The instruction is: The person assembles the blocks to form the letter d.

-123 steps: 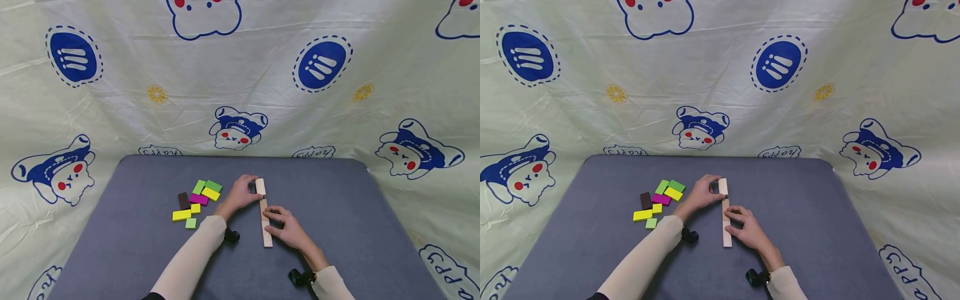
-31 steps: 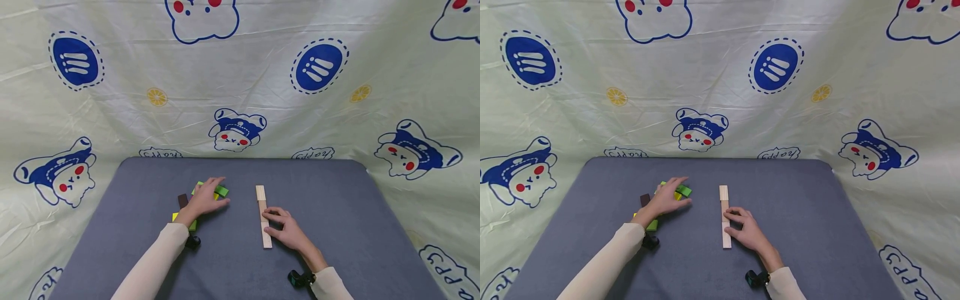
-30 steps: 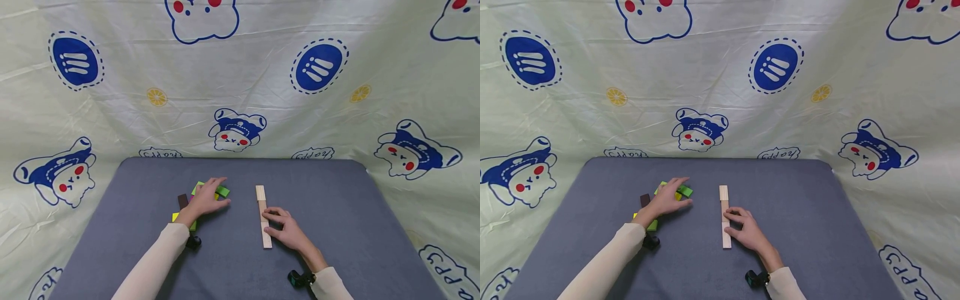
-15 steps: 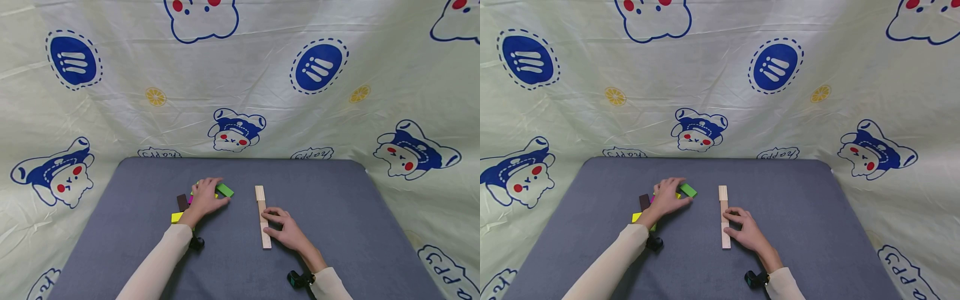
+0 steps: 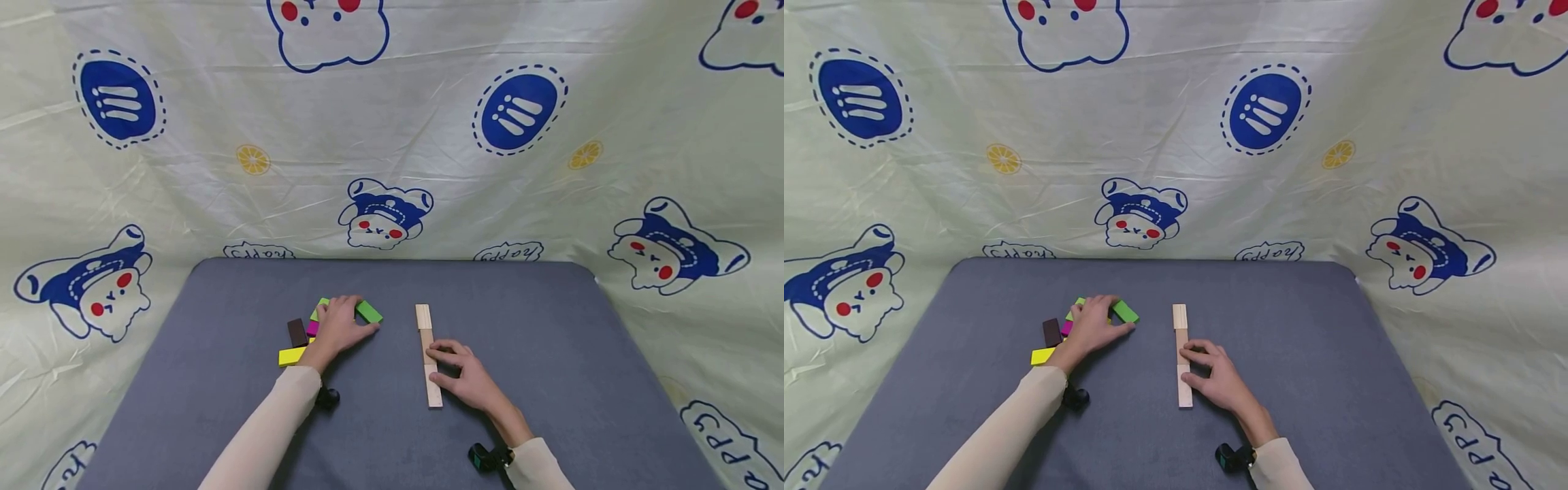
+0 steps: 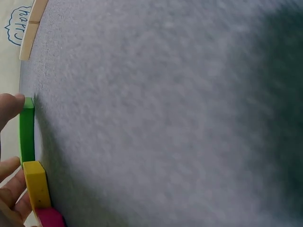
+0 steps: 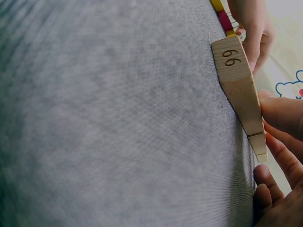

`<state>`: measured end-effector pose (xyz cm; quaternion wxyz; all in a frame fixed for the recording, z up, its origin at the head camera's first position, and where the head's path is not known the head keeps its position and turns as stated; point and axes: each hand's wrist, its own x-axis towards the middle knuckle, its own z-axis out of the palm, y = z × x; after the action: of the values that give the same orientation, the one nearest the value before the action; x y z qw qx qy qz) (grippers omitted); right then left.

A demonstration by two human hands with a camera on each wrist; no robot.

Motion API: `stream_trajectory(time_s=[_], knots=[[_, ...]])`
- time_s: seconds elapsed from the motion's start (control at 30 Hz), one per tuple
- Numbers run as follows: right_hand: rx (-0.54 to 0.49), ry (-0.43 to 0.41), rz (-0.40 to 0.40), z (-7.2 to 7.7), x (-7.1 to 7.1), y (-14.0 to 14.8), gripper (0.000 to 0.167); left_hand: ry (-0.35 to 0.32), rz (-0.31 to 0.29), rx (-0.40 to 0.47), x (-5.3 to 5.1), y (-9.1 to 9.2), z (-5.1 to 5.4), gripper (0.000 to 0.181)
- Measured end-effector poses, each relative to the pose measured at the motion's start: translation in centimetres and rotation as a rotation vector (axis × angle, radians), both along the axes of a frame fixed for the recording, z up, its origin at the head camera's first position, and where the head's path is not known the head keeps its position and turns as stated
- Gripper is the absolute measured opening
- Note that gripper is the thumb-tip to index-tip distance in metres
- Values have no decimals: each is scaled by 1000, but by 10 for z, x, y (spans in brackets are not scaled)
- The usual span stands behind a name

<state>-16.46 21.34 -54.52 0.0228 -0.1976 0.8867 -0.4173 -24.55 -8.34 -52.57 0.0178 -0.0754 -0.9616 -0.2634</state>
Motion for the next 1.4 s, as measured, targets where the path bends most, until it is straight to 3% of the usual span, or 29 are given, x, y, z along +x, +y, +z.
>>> stream_trajectory(time_s=[0.33,0.73,1.03,1.4], knots=[[-3,-16,-5,0,-1,-3,45,-6,-28,14,-6,5,-1,64],[6,7,6,-1,-2,-1,44,7,-67,222,-10,4,7,64],[3,12,5,-2,-1,0,44,-10,-113,206,-18,11,15,64],[0,3,-5,-2,-1,-1,44,-47,-159,264,-31,30,25,63]])
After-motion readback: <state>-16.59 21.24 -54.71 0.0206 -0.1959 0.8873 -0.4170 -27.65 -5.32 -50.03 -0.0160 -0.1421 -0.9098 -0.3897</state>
